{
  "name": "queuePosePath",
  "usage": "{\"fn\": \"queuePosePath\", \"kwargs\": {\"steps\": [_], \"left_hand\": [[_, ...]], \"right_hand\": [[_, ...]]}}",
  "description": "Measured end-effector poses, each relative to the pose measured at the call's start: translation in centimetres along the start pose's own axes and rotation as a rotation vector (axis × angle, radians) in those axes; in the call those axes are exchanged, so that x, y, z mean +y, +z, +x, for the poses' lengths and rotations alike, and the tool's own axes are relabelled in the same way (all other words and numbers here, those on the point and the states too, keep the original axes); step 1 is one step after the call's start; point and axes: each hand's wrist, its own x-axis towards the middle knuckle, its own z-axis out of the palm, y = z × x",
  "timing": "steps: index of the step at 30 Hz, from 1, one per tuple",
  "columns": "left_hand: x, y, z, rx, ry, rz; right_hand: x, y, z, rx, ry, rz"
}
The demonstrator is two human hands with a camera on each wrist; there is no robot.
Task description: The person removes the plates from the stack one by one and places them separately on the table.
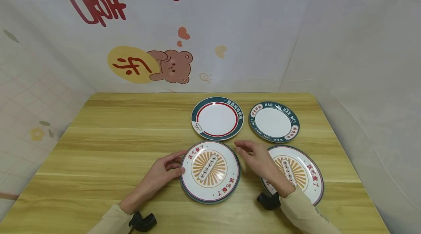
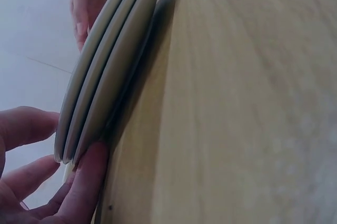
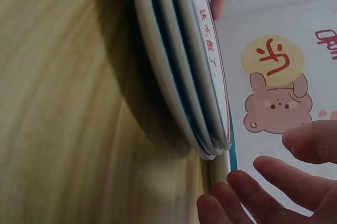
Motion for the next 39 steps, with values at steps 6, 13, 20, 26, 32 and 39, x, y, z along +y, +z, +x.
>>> {"fn": "queuePosePath", "kwargs": {"steps": [6, 13, 20, 26, 32, 39], "left_hand": [[0.2, 0.1, 0.1, 0.022, 0.006, 0.079], [0.0, 0.0, 0.3, 0.041, 0.002, 0.152], [0.2, 0.1, 0.2, 0.028, -0.005, 0.077], [0.2, 0.3, 0.0, 0.029, -0.017, 0.021], [0.1, 0.4, -0.1, 0.034, -0.009, 0.016], [0.1, 0.5, 0.0, 0.031, -0.018, -0.022]], "right_hand": [[0.4, 0.1, -0.3, -0.051, 0.02, 0.022], [0.8, 0.2, -0.6, -0.133, 0.051, 0.171], [0.9, 0.5, -0.9, -0.174, 0.079, 0.25], [1.2, 0.8, -1.3, -0.201, 0.132, 0.289], [1.5, 0.8, -1.4, -0.225, 0.146, 0.339], [1.5, 0.9, -1.4, -0.24, 0.138, 0.381]]}}
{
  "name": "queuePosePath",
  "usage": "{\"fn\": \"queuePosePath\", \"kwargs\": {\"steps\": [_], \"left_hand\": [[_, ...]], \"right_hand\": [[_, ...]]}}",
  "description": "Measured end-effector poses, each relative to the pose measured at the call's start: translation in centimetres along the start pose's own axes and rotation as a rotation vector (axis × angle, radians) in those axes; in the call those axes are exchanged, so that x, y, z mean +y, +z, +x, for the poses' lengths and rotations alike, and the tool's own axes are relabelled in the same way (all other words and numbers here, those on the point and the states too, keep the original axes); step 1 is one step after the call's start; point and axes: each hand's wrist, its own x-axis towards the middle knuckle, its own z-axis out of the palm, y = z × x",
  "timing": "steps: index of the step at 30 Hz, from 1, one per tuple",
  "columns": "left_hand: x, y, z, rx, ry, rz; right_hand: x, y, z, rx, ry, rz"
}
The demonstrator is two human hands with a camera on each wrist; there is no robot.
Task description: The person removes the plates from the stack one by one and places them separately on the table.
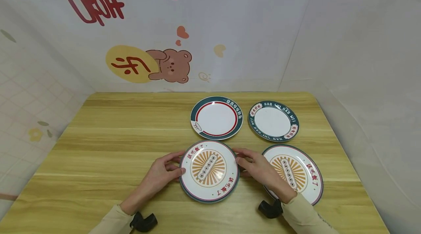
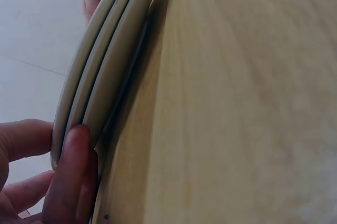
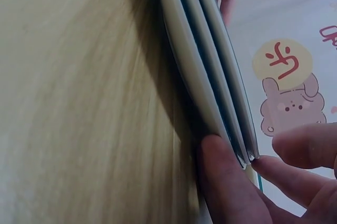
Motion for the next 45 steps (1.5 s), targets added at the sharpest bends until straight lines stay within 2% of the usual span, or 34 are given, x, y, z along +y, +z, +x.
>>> {"fn": "queuePosePath", "kwargs": {"steps": [6, 12, 33, 39, 45], "left_hand": [[-0.1, -0.1, 0.0, -0.001, -0.011, -0.045], [-0.1, -0.2, -0.1, -0.008, -0.019, -0.073], [-0.2, -1.0, -0.6, 0.003, -0.051, -0.128], [-0.2, -1.1, -0.8, 0.006, -0.063, -0.151], [-0.3, -1.2, -0.8, -0.005, -0.079, -0.188]], "right_hand": [[0.0, 0.1, 0.1, 0.004, -0.011, 0.01], [-0.1, 0.0, 0.1, 0.019, -0.032, -0.037], [0.0, 0.2, 0.4, 0.065, -0.006, -0.11], [-0.1, 0.4, 0.4, 0.054, 0.003, -0.091], [-0.1, 0.5, 0.5, 0.071, 0.006, -0.139]]}}
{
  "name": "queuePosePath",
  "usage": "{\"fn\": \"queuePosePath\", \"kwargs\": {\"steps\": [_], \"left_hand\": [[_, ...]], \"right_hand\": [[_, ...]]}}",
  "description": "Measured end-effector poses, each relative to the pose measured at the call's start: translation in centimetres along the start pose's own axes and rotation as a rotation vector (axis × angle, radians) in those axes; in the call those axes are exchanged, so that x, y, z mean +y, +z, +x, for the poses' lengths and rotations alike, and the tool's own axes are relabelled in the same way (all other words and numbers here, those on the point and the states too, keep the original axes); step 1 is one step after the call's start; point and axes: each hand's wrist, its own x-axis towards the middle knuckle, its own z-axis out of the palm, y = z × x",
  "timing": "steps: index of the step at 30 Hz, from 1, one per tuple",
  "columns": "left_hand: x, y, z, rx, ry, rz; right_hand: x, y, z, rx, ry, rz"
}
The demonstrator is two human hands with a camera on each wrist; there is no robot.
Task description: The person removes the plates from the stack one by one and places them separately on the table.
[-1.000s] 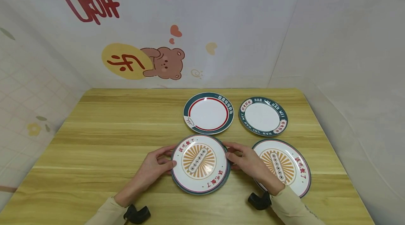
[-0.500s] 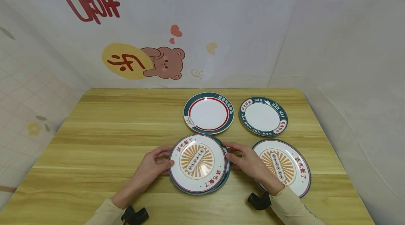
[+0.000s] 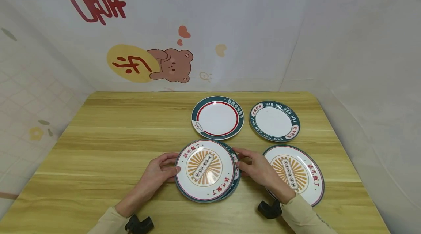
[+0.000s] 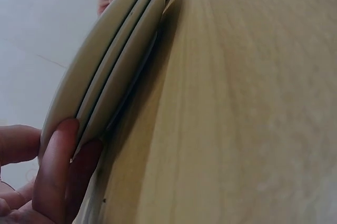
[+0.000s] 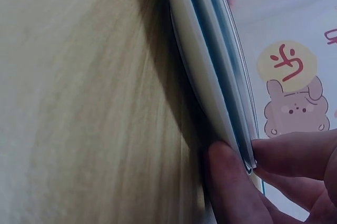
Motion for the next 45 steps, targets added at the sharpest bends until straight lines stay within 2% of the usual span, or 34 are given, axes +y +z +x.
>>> {"fn": "queuePosePath", "kwargs": {"steps": [7, 16, 24, 34, 45], "left_hand": [[-0.1, -0.5, 0.0, -0.011, -0.018, -0.035], [0.2, -1.3, -0.2, -0.024, -0.006, -0.058], [0.4, -1.4, -0.4, 0.066, -0.048, -0.1], [0.3, -2.2, -0.4, 0.107, -0.069, -0.184], [0.9, -3.7, -0.3, 0.188, -0.083, -0.226]], "right_hand": [[-0.1, 0.1, 0.0, 0.011, 0.006, -0.028], [-0.2, 0.0, -0.1, 0.037, 0.008, -0.059], [-0.2, 0.0, 0.0, 0.034, -0.004, -0.074], [-0.1, 0.0, 0.0, 0.026, -0.013, -0.058], [-0.1, -0.1, 0.0, 0.046, -0.065, -0.148]]}}
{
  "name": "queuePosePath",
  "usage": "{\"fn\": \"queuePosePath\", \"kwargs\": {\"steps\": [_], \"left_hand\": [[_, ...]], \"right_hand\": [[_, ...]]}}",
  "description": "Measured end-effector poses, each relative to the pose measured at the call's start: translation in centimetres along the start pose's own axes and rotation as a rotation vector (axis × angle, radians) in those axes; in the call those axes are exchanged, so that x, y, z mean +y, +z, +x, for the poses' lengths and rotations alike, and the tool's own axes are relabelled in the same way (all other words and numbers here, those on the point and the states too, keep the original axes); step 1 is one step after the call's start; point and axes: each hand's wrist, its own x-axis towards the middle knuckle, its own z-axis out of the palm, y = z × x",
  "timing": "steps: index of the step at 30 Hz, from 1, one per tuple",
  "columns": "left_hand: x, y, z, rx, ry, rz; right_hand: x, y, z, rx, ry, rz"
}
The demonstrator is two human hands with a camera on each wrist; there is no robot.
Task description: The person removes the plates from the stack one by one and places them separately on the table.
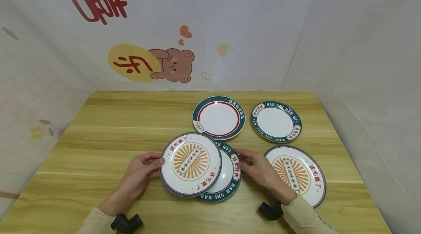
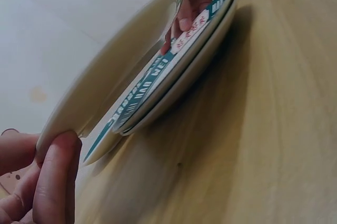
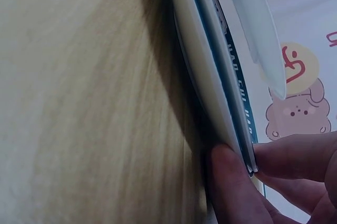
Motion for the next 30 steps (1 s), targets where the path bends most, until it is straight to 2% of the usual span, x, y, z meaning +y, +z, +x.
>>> {"fn": "queuePosePath", "kwargs": {"steps": [11, 18, 30], "left_hand": [[1.4, -1.3, 0.6, 0.065, 0.024, -0.051], [2.1, -2.2, 1.1, 0.077, 0.048, -0.075], [3.1, -3.5, 2.7, 0.113, 0.036, -0.117]], "right_hand": [[-0.1, 0.2, 0.0, -0.019, 0.043, 0.102], [-0.1, 0.2, -0.1, -0.016, 0.028, 0.082], [0.0, 0.2, 0.0, -0.012, 0.021, 0.077]]}}
